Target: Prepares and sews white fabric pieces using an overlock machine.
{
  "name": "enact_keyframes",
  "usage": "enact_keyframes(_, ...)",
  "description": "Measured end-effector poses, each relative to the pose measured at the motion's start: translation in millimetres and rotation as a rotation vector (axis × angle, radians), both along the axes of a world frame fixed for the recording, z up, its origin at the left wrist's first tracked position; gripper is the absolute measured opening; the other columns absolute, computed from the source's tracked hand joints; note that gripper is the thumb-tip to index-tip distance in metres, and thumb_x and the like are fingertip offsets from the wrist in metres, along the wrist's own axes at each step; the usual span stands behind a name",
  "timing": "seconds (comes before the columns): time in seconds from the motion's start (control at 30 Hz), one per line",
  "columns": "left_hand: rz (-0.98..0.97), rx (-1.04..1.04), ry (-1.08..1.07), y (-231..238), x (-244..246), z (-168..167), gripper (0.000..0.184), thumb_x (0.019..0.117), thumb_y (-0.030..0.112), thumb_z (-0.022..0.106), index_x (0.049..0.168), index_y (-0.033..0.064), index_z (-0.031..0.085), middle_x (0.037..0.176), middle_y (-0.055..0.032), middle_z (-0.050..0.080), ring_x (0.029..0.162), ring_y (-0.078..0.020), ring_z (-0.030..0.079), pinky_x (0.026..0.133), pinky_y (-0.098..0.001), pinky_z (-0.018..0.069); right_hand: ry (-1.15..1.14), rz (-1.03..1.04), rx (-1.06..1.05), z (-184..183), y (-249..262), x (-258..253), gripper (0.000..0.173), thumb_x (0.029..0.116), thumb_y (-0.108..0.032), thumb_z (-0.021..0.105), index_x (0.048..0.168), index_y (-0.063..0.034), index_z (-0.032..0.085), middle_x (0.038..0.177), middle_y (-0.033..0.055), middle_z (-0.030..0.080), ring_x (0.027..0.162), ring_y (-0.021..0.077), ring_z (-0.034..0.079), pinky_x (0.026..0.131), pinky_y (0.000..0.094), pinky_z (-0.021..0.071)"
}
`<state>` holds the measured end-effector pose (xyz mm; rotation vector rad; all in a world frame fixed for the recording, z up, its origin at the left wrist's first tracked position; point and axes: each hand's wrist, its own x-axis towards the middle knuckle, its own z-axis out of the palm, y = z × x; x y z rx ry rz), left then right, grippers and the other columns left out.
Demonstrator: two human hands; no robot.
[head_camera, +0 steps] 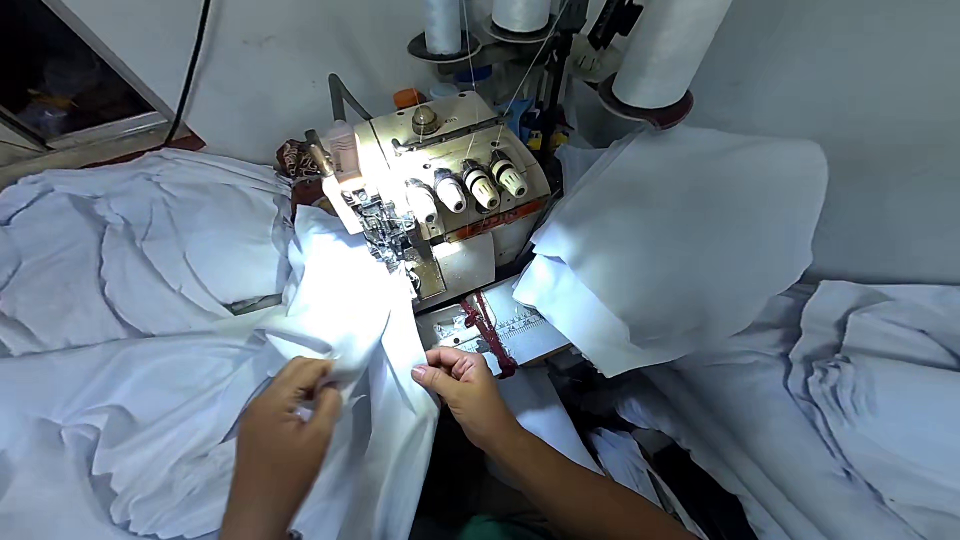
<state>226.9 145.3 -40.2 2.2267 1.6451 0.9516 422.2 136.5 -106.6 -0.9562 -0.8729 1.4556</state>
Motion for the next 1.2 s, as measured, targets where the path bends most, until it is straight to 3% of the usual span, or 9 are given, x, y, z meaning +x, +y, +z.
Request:
enact_keyframes(0.1, 0.076, -0.096, -0.278, 9.4, -28.7, 9.3, 0.013, 0.0935, 0.010, 0.060, 0.101, 0.0039, 0.069, 0.084, 0.0061, 0.066, 0.072, 0.0041, 0.060, 0.066, -0.0164, 0.0511, -0.017, -0.010, 0.008, -4.7, 0.0, -0.8, 0.008, 0.0972, -0.005, 0.066, 0.099, 0.0009, 0.071, 0.077, 0.0045, 0.067, 0.066, 0.0059, 0.061, 0.064, 0.0222, 0.0528)
enact_keyframes(0.27, -0.005, -0.247, -0.764, 27.0, -18.2, 51.1, 0.029, 0.1037, 0.001, 0.046, 0.104, 0.0161, 0.071, 0.090, 0.0118, 0.071, 0.077, 0.0028, 0.066, 0.070, -0.0165, 0.0572, -0.056, -0.032, 0.015, -10.7, 0.5, -5.7, 0.009, 0.0980, -0.006, 0.065, 0.101, 0.0000, 0.071, 0.078, 0.0051, 0.067, 0.067, 0.0073, 0.061, 0.064, 0.0237, 0.0526)
enact_keyframes(0.37, 0.079, -0.266, -0.418, 56.2, -22.6, 56.8, 0.017, 0.1048, 0.008, 0.051, 0.103, 0.0088, 0.068, 0.084, 0.0037, 0.068, 0.073, -0.0023, 0.063, 0.070, -0.0243, 0.0556, -0.066, -0.042, 0.017, -10.8, -3.0, -7.0, 0.009, 0.0990, -0.007, 0.064, 0.102, -0.0005, 0.070, 0.078, 0.0049, 0.066, 0.066, 0.0078, 0.060, 0.064, 0.0243, 0.0523)
enact_keyframes(0.43, 0.126, -0.171, -0.218, 58.4, -23.7, 61.5, 0.020, 0.1058, 0.013, 0.055, 0.105, -0.0039, 0.066, 0.090, -0.0145, 0.064, 0.080, -0.0208, 0.059, 0.076, -0.0468, 0.0474, -0.057, -0.041, 0.012, -7.9, -3.0, -5.5, 0.010, 0.0989, -0.007, 0.064, 0.102, -0.0003, 0.070, 0.080, 0.0052, 0.067, 0.068, 0.0085, 0.062, 0.066, 0.0250, 0.0534)
enact_keyframes(0.53, -0.042, -0.041, -0.284, 29.7, -16.0, 65.2, 0.017, 0.1058, 0.024, 0.052, 0.098, 0.0173, 0.065, 0.079, 0.0109, 0.062, 0.067, 0.0029, 0.058, 0.061, -0.0153, 0.0501, -0.047, -0.048, 0.018, -9.7, -4.7, -3.8, 0.010, 0.0986, -0.007, 0.064, 0.101, -0.0002, 0.070, 0.078, 0.0050, 0.067, 0.067, 0.0076, 0.062, 0.065, 0.0240, 0.0539)
enact_keyframes(0.6, -0.154, 0.046, -0.270, 9.8, -4.8, 58.7, 0.018, 0.1045, 0.026, 0.054, 0.097, 0.0152, 0.065, 0.077, 0.0155, 0.059, 0.063, 0.0095, 0.053, 0.057, -0.0091, 0.0451, -0.054, -0.045, 0.015, -9.9, -5.9, -3.3, 0.009, 0.0988, -0.007, 0.064, 0.101, -0.0006, 0.070, 0.077, 0.0039, 0.067, 0.067, 0.0066, 0.061, 0.065, 0.0231, 0.0532)
enact_keyframes(0.67, -0.230, 0.140, -0.144, -3.7, 4.7, 43.2, 0.028, 0.1032, 0.031, 0.056, 0.093, 0.0084, 0.068, 0.074, 0.0111, 0.058, 0.060, 0.0093, 0.046, 0.055, -0.0098, 0.0398, -0.062, -0.041, 0.024, -9.2, -8.0, -3.3, 0.009, 0.0986, -0.007, 0.064, 0.101, -0.0003, 0.071, 0.078, 0.0039, 0.068, 0.067, 0.0060, 0.062, 0.065, 0.0223, 0.0534)
enact_keyframes(0.87, -0.360, 0.197, 0.070, -15.7, 20.1, 4.0, 0.034, 0.1058, 0.032, 0.050, 0.091, 0.0098, 0.071, 0.071, 0.0053, 0.053, 0.061, 0.0019, 0.046, 0.055, -0.0138, 0.0373, -0.116, -0.066, 0.066, -4.1, -19.8, 0.7, 0.010, 0.0990, -0.005, 0.063, 0.102, 0.0007, 0.071, 0.082, 0.0042, 0.070, 0.072, 0.0048, 0.065, 0.069, 0.0210, 0.0551)
enact_keyframes(1.2, -0.280, 0.236, 0.147, 26.2, 47.1, 13.7, 0.027, 0.1016, 0.021, 0.051, 0.093, 0.0041, 0.071, 0.076, 0.0008, 0.059, 0.065, -0.0033, 0.055, 0.059, -0.0184, 0.0451, -0.191, -0.176, 0.180, 20.4, 24.7, -4.5, 0.011, 0.1008, -0.006, 0.060, 0.102, 0.0003, 0.069, 0.075, 0.0049, 0.064, 0.059, 0.0058, 0.056, 0.055, 0.0215, 0.0482)
